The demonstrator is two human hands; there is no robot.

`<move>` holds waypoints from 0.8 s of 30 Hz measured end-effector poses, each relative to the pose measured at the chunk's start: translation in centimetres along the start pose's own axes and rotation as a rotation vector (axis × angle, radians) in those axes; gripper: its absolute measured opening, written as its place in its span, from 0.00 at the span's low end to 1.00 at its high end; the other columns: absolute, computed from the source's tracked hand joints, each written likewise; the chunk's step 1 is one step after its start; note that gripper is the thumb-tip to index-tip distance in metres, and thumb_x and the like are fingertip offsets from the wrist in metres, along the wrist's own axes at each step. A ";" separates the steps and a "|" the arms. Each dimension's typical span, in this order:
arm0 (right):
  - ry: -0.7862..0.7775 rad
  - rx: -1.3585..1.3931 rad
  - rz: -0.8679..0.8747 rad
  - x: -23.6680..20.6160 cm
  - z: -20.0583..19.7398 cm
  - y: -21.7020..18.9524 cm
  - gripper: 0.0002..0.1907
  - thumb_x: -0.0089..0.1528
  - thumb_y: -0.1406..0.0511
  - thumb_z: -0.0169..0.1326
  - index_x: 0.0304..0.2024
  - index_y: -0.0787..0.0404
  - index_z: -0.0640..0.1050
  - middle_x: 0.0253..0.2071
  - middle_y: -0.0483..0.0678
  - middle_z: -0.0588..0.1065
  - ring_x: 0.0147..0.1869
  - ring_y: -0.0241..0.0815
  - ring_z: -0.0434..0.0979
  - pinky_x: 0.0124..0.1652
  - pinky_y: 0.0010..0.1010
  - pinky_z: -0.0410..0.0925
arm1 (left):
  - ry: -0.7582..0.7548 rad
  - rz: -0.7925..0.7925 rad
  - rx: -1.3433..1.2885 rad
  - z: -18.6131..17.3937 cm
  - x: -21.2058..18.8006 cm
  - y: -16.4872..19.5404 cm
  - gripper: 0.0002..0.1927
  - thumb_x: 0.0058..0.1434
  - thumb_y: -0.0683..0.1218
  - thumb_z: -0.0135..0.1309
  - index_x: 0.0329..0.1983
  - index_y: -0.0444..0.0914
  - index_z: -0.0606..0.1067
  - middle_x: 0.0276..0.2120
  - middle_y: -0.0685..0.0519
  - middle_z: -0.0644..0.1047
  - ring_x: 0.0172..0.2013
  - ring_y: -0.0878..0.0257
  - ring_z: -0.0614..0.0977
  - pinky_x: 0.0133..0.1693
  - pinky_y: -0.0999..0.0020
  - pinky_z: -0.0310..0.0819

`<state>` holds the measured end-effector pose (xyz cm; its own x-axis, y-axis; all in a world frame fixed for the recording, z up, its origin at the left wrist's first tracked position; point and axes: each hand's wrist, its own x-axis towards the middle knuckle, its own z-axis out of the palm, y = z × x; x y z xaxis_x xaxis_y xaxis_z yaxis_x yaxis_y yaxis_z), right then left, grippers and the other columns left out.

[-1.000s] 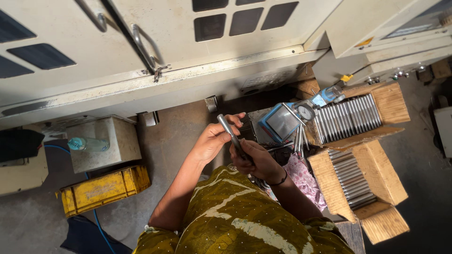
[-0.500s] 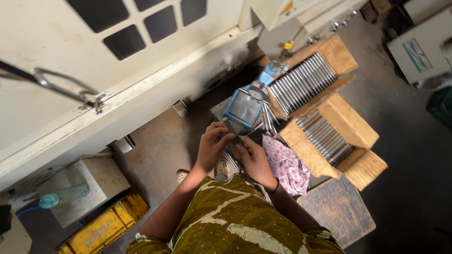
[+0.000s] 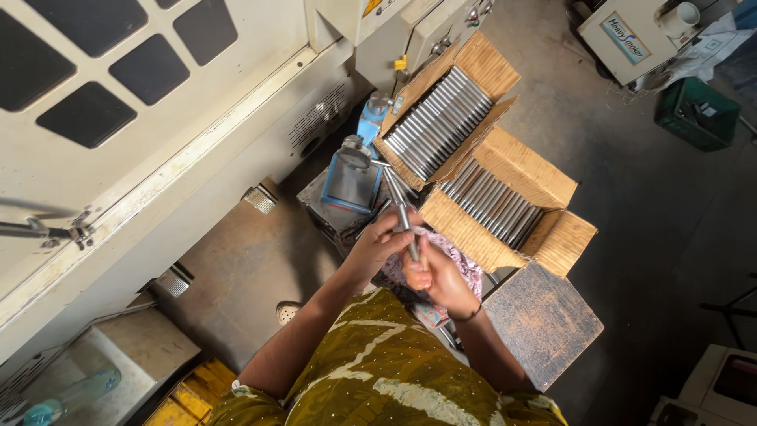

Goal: The person opens a CNC machine door, removes a metal rod from the chuck, and places it in a cardboard box. They then pick up another rod, wipe it with a cloth, inspect it, and return it to the box. The person repeats this process with additional rods, occasionally opening and closing the machine door.

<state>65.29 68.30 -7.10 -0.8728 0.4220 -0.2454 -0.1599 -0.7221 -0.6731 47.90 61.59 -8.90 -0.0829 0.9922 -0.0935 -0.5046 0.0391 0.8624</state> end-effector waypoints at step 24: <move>0.133 -1.620 0.432 27.6 -18.4 -8.8 0.13 0.55 0.64 0.71 0.33 0.68 0.83 0.23 0.52 0.80 0.24 0.38 0.80 0.27 0.28 0.73 | 0.688 0.090 -0.229 -2.5 -4.2 -0.1 0.20 0.72 0.49 0.45 0.61 0.31 0.70 0.52 0.45 0.78 0.53 0.59 0.80 0.54 0.63 0.73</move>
<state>51.14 96.40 -20.76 -0.6671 0.4587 -0.5870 0.7443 0.4439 -0.4991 46.14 57.14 -9.82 -0.6159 0.6882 -0.3835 -0.6314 -0.1401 0.7627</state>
